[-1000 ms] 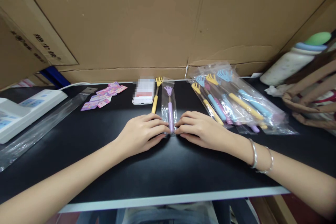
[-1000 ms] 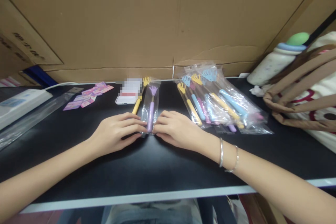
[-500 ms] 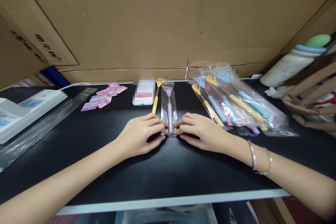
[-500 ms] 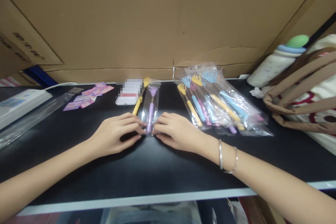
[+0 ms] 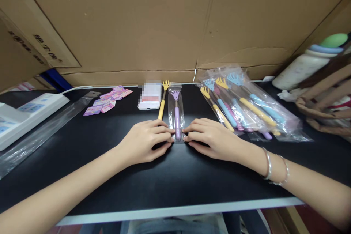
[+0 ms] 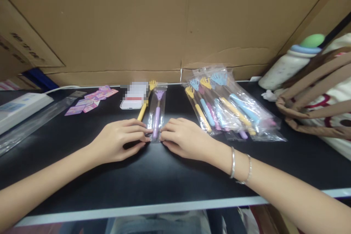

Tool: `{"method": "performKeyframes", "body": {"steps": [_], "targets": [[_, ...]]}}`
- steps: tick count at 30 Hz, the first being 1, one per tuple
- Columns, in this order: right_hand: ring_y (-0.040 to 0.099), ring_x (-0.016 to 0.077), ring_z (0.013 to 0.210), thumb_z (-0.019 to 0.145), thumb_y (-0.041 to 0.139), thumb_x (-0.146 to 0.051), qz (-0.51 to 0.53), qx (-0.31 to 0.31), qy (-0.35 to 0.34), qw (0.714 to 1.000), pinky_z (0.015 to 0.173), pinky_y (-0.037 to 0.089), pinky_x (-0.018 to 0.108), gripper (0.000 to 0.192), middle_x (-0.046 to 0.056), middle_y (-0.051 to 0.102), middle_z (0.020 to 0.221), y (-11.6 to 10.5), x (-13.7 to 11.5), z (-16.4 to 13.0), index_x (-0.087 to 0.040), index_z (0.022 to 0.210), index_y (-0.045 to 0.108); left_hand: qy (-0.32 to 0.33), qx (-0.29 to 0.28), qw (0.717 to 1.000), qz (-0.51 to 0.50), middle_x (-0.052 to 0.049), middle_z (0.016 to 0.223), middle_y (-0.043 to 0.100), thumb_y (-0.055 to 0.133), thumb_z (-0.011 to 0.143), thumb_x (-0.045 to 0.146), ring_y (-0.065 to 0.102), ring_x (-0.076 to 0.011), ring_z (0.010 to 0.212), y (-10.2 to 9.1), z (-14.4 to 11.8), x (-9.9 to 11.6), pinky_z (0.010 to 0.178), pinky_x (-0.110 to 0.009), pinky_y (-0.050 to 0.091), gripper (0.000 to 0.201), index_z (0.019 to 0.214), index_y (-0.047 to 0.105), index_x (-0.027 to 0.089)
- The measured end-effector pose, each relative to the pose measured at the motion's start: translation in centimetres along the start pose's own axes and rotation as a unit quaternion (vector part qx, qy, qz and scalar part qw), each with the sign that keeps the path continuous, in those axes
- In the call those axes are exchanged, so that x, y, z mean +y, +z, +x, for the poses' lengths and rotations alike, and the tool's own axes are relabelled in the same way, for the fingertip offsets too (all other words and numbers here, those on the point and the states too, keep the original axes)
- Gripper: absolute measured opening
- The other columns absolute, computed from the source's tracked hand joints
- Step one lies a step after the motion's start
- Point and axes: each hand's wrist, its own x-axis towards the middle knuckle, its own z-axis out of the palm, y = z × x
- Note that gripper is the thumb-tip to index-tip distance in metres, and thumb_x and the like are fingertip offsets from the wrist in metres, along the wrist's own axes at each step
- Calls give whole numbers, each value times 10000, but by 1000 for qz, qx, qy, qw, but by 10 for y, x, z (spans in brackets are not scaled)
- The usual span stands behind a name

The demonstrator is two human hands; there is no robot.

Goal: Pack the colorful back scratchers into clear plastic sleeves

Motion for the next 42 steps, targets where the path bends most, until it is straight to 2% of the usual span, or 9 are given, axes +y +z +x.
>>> {"method": "performKeyframes", "body": {"steps": [21, 28, 42], "targets": [[554, 193, 884, 932, 427, -200, 19, -2, 12, 1000, 786, 452, 335, 215, 94, 669, 970, -1, -2, 1, -164, 885, 634, -14, -22, 1000, -11, -12, 986, 695, 477, 890, 248, 627, -179, 919, 1, -2, 1, 769, -290, 511, 168, 843, 632, 205], [539, 192, 848, 920, 446, -194, 19, -14, 27, 999, 769, 448, 323, 180, 81, 642, 873, 0, -1, 1, -154, 938, 621, -22, -37, 999, 2, -35, 929, 686, 473, 890, 261, 629, -189, 891, 0, -3, 1, 726, -293, 507, 173, 979, 609, 204], [546, 201, 915, 937, 431, -200, 3, -24, 8, 1000, 824, 456, 362, 226, 92, 665, 1020, 0, -1, 0, -175, 1006, 645, -4, -19, 1000, -13, -22, 1030, 696, 476, 897, 247, 631, -183, 954, 0, -4, 1, 794, -305, 521, 177, 904, 650, 210]]}}
